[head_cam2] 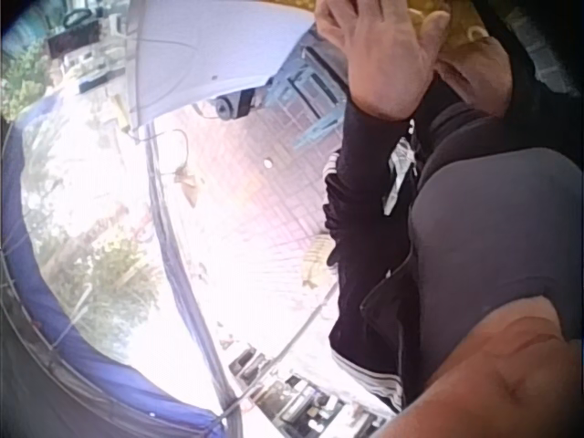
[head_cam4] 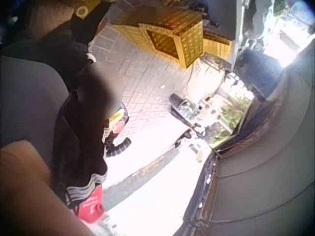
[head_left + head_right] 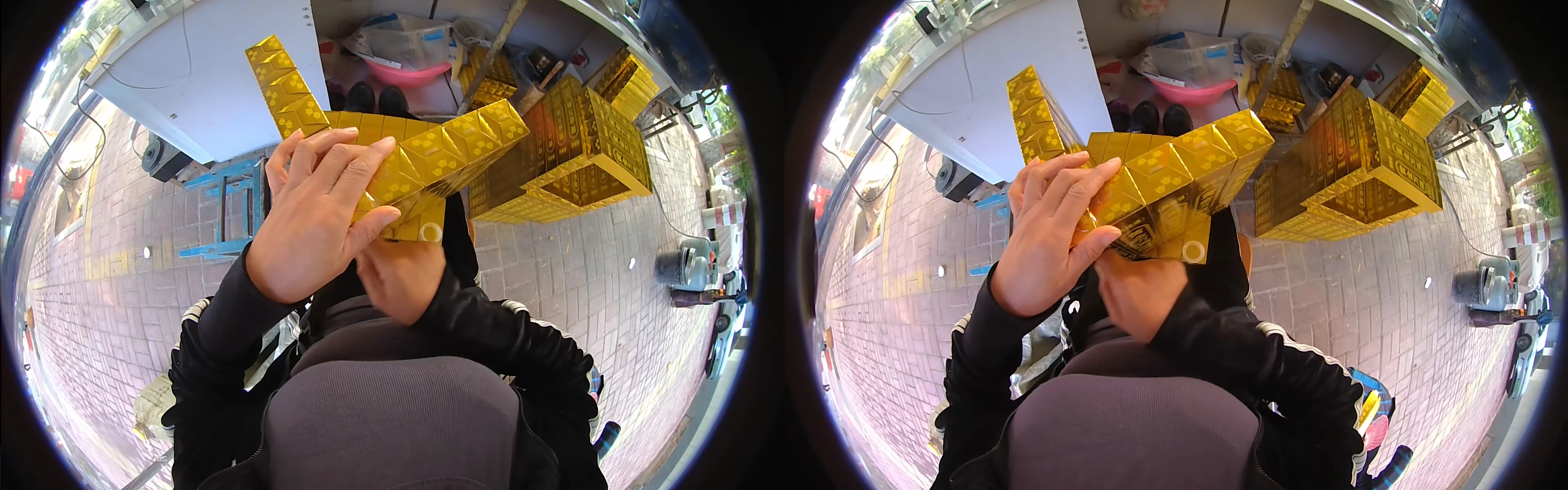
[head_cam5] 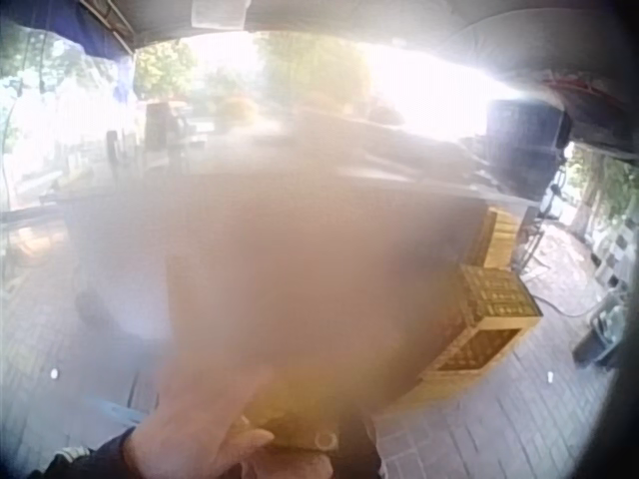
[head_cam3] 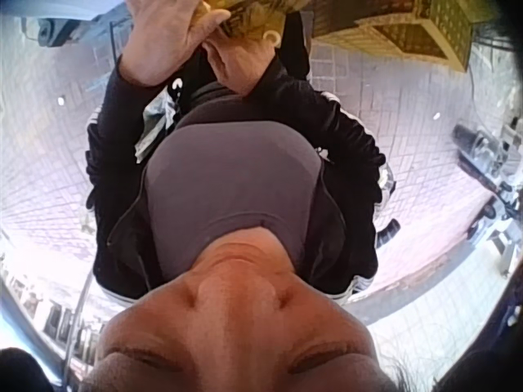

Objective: The person folds and tapes together gold-colored paper sheets to form a box. They fold the sides, apply clear tape to secure the seams, and adjust the flaps to complete the structure.

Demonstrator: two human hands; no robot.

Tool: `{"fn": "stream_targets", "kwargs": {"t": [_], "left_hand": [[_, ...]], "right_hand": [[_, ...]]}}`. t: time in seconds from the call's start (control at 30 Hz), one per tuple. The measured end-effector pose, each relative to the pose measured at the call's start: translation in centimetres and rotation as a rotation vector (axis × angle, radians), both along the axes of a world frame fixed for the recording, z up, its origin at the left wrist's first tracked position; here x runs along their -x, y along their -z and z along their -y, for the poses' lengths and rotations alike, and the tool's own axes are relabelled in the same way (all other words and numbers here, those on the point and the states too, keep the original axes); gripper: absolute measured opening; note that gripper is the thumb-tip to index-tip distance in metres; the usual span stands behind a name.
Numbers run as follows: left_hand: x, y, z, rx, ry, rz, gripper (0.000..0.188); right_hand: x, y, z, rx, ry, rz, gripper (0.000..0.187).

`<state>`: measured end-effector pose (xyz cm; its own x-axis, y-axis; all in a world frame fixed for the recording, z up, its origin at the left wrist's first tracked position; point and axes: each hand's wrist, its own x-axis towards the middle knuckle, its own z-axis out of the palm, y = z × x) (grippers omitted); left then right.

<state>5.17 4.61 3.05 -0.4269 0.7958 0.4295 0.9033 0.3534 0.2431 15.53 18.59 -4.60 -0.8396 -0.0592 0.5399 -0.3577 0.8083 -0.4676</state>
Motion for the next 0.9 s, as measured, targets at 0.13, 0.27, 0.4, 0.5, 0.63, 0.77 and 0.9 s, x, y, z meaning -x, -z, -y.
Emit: {"fn": "stream_targets", "kwargs": {"t": [0.13, 0.27, 0.4, 0.5, 0.63, 0.77, 0.9], "left_hand": [[0.1, 0.1, 0.0, -0.005, -0.003, -0.001, 0.060], [0.0, 0.2, -0.2, -0.013, -0.009, -0.006, 0.062], [-0.1, 0.0, -0.3, -0.020, -0.003, 0.047, 0.065], [0.0, -0.2, -0.2, -0.011, -0.015, 0.029, 0.067], [-0.1, -0.2, 0.0, -0.011, -0.018, 0.012, 0.067], [-0.2, -0.1, -0.1, -0.013, -0.015, 0.011, 0.067], [0.0, -0.3, -0.3, -0.016, -0.016, 0.006, 0.067]], "right_hand": [[-0.3, 0.1, -2.9, 0.061, 0.211, 0.338, 0.011], [-0.6, 0.9, -2.9, -0.069, 0.189, 0.445, 0.013], [-0.9, 0.3, 0.0, -0.007, -0.073, 0.185, 0.012], [-1.9, -0.5, -0.1, 0.006, -0.312, 0.307, 0.013], [-4.1, 0.5, -5.4, 0.017, -0.103, 0.356, 0.018], [-4.9, 4.5, -9.1, -0.099, 0.067, 0.411, 0.029], [-4.8, 8.1, -10.2, -0.184, 0.020, 0.373, 0.036]]}}
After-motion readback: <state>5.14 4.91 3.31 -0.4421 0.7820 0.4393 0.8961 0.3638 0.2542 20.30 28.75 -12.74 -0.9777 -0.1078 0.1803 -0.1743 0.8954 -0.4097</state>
